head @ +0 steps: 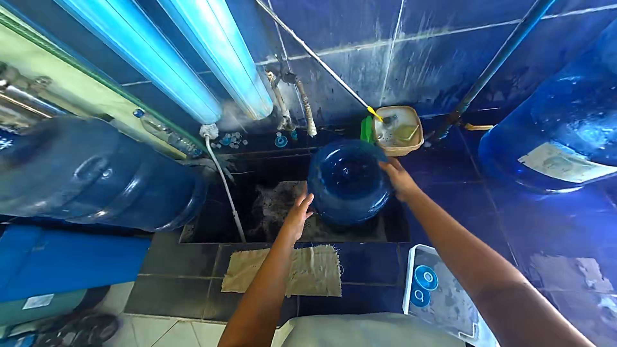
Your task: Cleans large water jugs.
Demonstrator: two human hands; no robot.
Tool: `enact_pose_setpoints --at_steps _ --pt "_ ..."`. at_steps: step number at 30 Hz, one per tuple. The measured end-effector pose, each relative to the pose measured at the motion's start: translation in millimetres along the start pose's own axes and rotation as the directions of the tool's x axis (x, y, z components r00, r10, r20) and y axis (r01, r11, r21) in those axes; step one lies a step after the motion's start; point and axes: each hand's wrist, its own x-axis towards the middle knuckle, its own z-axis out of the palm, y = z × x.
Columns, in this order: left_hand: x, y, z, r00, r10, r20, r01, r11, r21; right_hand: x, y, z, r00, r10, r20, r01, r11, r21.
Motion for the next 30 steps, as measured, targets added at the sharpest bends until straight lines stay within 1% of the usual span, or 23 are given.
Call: enact_pose_setpoints --at_steps 2,3,4,5,6,7,8,9,10,11,13,14,15,16,17,18,20,21,23,25,27,29,30 --pt "7 -1 1 0.994 0.003 -0.109 0.003 0.998 0.058 1 9 2 0.997 0.042 0.065 -0.041 0.999 -0.012" --pt "11 3 1 0.979 0.065 -0.193 -0.036 0.987 0.155 -4 6 0 0.989 0.063 0.137 -0.061 0.998 -0.022" --pt "16 10 1 0.948 0.178 -0.265 -0.094 0.949 0.3 -11 0 -5 0.974 0.069 0.216 -0.066 0.998 -0.021" --pt "22 18 2 0.91 0.289 -0.296 -0.121 0.871 0.477 -17 -8 -13 0.965 0.033 0.259 -0.032 0.999 -0.007" --pt "26 30 7 0.896 0.345 -0.279 -0.11 0.781 0.614 -20 -16 -26 0.974 -0.037 0.225 0.033 0.999 0.02" --pt "30 42 16 0.914 0.329 -0.236 -0.069 0.7 0.711 -18 -23 -43 0.987 -0.115 0.112 0.108 0.992 0.067" --pt "35 51 28 0.947 0.257 -0.191 -0.012 0.625 0.781 -9 -29 -65 0.985 -0.169 -0.042 0.173 0.977 0.127" --pt "41 56 40 0.971 0.171 -0.164 0.043 0.554 0.831 8 -32 -92 0.965 -0.173 -0.198 0.213 0.956 0.201" --pt "46 57 51 0.982 0.124 -0.143 0.064 0.493 0.868 29 -33 -121 0.934 -0.129 -0.333 0.23 0.931 0.284" --pt "49 57 58 0.99 0.103 -0.093 0.036 0.456 0.889 51 -33 -150 0.902 -0.048 -0.429 0.23 0.894 0.383" --pt "42 55 59 0.989 0.059 0.133 -0.146 0.403 0.904 90 -30 -199 0.859 0.098 -0.503 0.242 0.788 0.567" --pt "33 55 52 0.959 0.013 0.283 -0.266 0.384 0.884 102 -31 -214 0.836 0.145 -0.529 0.264 0.739 0.619" --pt "24 56 41 0.908 -0.032 0.417 -0.377 0.371 0.849 107 -37 -219 0.81 0.153 -0.567 0.295 0.729 0.618" --pt "17 56 26 0.857 -0.072 0.51 -0.453 0.365 0.813 109 -47 -215 0.781 0.103 -0.615 0.324 0.776 0.541" --pt "12 57 10 0.828 -0.103 0.551 -0.48 0.376 0.792 108 -55 -205 0.753 -0.01 -0.658 0.34 0.862 0.376" --pt "11 57 -6 0.828 -0.104 0.55 -0.469 0.41 0.783 105 -62 -194 0.737 -0.151 -0.659 0.334 0.929 0.161" --pt "22 55 -22 0.898 -0.009 0.44 -0.396 0.42 0.817 102 -66 -175 0.709 -0.326 -0.626 0.288 0.943 -0.164" --pt "33 51 -18 0.929 0.062 0.364 -0.358 0.386 0.85 102 -64 -171 0.696 -0.35 -0.627 0.261 0.937 -0.233" --pt "61 40 9 0.946 0.196 0.258 -0.313 0.346 0.885 100 -66 -170 0.689 -0.348 -0.635 0.215 0.936 -0.279" --pt "69 42 49 0.936 0.23 0.267 -0.341 0.395 0.853 95 -70 -172 0.702 -0.345 -0.622 0.181 0.932 -0.313" --pt "56 51 72 0.895 0.139 0.424 -0.445 0.355 0.822 90 -74 -174 0.726 -0.355 -0.588 0.164 0.921 -0.354" --pt "33 60 65 0.797 0.006 0.605 -0.58 0.287 0.762 84 -77 -175 0.74 -0.359 -0.568 0.153 0.913 -0.378" --pt "22 64 51 0.765 -0.044 0.643 -0.611 0.264 0.746 83 -79 -174 0.744 -0.358 -0.563 0.149 0.912 -0.383"
